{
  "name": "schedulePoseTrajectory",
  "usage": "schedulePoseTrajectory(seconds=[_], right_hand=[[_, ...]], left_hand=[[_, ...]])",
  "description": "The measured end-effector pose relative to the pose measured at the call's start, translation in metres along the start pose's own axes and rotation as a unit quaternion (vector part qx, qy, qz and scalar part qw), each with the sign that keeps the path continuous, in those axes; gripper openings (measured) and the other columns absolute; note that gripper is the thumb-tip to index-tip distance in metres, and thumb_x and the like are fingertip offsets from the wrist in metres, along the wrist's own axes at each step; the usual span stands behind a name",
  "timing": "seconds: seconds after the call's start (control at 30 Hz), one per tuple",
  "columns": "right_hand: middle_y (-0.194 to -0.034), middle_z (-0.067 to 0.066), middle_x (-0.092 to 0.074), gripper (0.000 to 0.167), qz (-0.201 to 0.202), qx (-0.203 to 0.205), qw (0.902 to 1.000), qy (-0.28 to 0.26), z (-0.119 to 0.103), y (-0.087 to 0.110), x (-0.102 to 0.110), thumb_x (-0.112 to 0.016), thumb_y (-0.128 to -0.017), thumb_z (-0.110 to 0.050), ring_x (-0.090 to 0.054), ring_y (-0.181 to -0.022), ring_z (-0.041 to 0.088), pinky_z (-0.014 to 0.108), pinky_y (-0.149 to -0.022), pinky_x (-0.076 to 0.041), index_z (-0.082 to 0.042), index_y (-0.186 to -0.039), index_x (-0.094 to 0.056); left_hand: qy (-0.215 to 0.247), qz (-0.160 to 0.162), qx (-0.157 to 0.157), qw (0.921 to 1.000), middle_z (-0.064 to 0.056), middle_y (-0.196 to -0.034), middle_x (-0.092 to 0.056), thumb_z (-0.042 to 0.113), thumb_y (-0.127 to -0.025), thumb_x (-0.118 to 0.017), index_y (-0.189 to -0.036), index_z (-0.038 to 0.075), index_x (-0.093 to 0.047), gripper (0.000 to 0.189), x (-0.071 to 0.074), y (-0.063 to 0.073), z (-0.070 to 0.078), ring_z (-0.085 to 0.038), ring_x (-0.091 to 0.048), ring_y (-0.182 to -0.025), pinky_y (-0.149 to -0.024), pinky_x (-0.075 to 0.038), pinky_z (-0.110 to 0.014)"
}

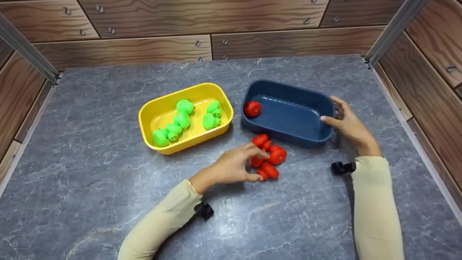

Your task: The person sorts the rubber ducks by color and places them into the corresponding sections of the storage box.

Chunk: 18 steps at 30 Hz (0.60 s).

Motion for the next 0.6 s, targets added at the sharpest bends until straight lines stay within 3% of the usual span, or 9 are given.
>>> schedulePoseTrajectory(seconds=[0.13, 0.2, 0.33, 0.6], right_hand=[[-0.163, 0.014, -0.004, 0.088, 0.0, -0.005, 1.0, 0.008, -0.0002, -0.0013, 0.0005, -0.063, -0.094, -0.025, -0.013, -0.148, 0.036, 0.04, -0.111, -0.034, -0.021, -0.156, 0.0], [-0.163, 0.014, -0.004, 0.088, 0.0, -0.003, 1.0, 0.009, 0.0002, -0.0015, 0.001, -0.063, -0.094, -0.025, -0.013, -0.148, 0.036, 0.044, -0.112, -0.031, -0.021, -0.156, 0.0], [-0.163, 0.014, -0.005, 0.088, 0.001, -0.001, 1.0, 0.006, 0.0003, -0.0013, 0.0012, -0.063, -0.094, -0.026, -0.015, -0.147, 0.035, 0.035, -0.109, -0.036, -0.021, -0.156, -0.001], [-0.162, 0.016, -0.008, 0.088, 0.001, 0.002, 0.9999, -0.011, 0.0002, -0.0006, 0.0005, -0.064, -0.093, -0.024, -0.021, -0.145, 0.036, 0.01, -0.087, -0.042, -0.021, -0.156, -0.003]], left_hand=[[-0.022, -0.004, 0.0, 0.9997, 0.008, -0.117, -0.055, 0.033, -0.077, -0.08, -0.123, 0.028, -0.061, 0.05, -0.0015, 0.0003, 0.001, -0.013, -0.054, -0.081, -0.069, -0.041, -0.025], [-0.029, -0.003, -0.003, 0.9996, 0.008, -0.116, -0.055, 0.033, -0.077, -0.08, -0.121, 0.027, -0.062, 0.048, -0.0026, -0.0007, 0.0017, -0.011, -0.053, -0.078, -0.068, -0.041, -0.025], [-0.049, -0.005, -0.01, 0.9987, 0.009, -0.117, -0.056, 0.032, -0.077, -0.08, -0.12, 0.026, -0.063, 0.047, -0.0046, -0.0033, 0.0043, -0.01, -0.052, -0.081, -0.068, -0.042, -0.025], [-0.087, -0.026, -0.019, 0.9957, 0.008, -0.124, -0.054, 0.03, -0.078, -0.078, -0.122, 0.025, -0.061, 0.047, -0.0104, -0.0081, 0.0084, -0.012, -0.055, -0.087, -0.07, -0.045, -0.026]])
Point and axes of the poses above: each hand's wrist, its own y-axis away from the middle knuckle, its own x-axis out of the back of the hand, z = x × y, the point moved 4 cm from there along -y, towards the middle knuckle
